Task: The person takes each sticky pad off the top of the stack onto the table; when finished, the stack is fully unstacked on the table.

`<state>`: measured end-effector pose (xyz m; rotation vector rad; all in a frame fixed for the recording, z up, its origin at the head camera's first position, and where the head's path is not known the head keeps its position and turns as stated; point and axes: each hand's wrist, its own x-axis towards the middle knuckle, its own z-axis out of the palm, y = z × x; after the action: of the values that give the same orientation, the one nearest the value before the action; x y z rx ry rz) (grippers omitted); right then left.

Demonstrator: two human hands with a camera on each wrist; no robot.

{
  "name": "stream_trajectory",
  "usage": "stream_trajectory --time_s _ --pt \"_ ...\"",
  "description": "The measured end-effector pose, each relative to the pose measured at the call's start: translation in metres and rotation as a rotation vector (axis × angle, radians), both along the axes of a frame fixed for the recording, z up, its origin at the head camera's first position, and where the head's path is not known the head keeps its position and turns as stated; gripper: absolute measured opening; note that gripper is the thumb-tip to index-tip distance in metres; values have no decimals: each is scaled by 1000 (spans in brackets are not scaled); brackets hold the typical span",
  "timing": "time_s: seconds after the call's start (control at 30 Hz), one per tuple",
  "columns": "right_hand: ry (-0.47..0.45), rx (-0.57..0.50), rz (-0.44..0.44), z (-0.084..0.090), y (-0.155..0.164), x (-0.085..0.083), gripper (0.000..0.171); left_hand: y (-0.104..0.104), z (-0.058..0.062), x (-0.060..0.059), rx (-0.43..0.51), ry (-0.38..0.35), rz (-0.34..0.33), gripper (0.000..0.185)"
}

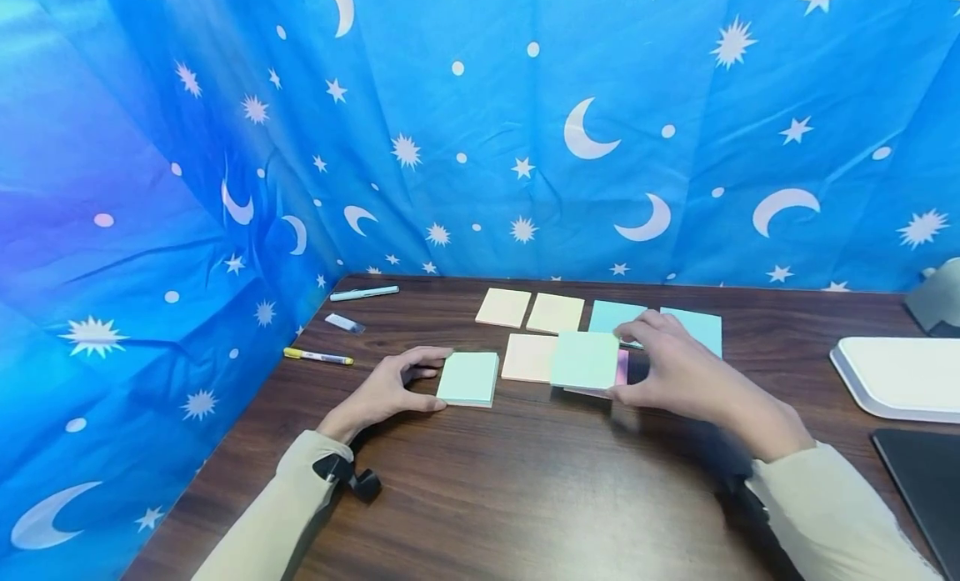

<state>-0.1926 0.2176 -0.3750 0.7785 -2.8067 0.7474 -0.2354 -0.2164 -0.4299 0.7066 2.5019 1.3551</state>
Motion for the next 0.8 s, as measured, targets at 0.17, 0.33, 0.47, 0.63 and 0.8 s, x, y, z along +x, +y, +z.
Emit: stream_trajectory --time_s 0.17,0.33,0.47,0.63,0.8 --pt "-20 19 -54 -2 22 7 75 0 0 0 -4 1 -7 74" --pt "-68 49 -104 -3 43 10 83 0 2 1 -2 -4 -2 74" --pt "-82 76 -134 -3 56 13 84 0 2 0 -1 -12 7 74" --pt "-81 101 -150 -3 68 15 83 1 2 0 -1 -4 -1 73" --pt "-106 114 -167 -6 77 18 82 2 2 0 -3 -13 -3 74"
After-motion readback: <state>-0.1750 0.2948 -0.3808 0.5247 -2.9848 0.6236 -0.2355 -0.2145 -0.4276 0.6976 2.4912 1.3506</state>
